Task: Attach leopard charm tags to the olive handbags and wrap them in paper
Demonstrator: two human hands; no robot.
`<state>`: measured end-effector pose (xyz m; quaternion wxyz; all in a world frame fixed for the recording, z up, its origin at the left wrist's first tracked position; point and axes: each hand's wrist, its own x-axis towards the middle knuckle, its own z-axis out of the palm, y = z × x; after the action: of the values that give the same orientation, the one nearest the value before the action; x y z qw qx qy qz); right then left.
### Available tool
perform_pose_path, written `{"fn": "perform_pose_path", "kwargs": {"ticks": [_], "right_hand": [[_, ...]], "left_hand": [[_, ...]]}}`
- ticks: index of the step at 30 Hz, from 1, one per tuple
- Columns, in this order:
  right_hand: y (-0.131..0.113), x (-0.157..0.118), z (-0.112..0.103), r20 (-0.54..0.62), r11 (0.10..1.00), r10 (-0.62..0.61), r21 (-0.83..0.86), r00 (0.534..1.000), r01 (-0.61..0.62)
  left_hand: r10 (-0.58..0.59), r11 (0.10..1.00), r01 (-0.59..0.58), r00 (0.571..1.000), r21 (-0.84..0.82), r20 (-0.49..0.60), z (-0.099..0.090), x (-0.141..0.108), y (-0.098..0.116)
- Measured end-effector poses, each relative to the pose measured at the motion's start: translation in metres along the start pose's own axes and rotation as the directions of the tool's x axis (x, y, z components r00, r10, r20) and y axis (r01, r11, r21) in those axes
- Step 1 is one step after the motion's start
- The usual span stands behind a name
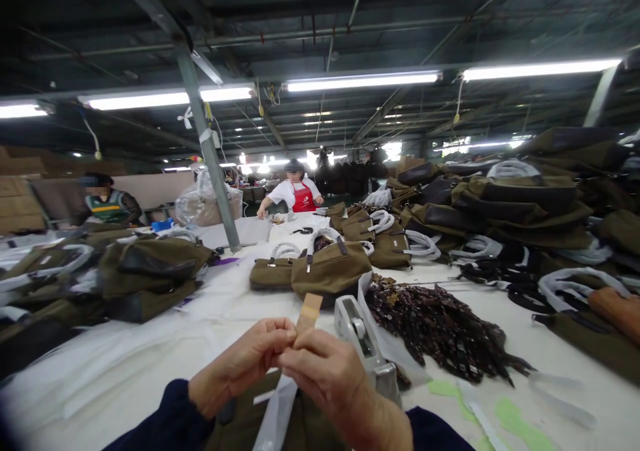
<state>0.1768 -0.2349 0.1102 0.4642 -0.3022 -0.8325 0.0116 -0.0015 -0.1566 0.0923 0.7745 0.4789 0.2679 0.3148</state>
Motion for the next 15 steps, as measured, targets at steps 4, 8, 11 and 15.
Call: {"fn": "perform_pose_path", "kwargs": {"ticks": [4, 8, 11, 15], "right_hand": [[-0.014, 0.013, 0.004, 0.009, 0.834, 0.332, 0.464, 0.943, -0.298], [-0.023, 0.028, 0.014, 0.205, 0.592, 0.481, 0.641, 0.852, -0.488], [-0.018, 0.037, 0.026, 0.299, 0.597, 0.514, 0.548, 0.804, -0.586], [0.003, 0.047, 0.054, 0.478, 0.773, 0.507, 0.115, 0.717, -0.623]], "left_hand": [[0.013, 0.998, -0.012, 1.000, 0.063, -0.007, 0.001, -0.015, -0.013], [0.013, 0.982, -0.007, 0.999, 0.188, -0.031, -0.006, -0.032, -0.021], [0.072, 0.939, 0.009, 0.973, 0.345, -0.219, -0.033, -0.052, -0.016], [0.272, 0.830, 0.076, 0.810, 0.553, -0.519, -0.101, -0.093, -0.012]]}}
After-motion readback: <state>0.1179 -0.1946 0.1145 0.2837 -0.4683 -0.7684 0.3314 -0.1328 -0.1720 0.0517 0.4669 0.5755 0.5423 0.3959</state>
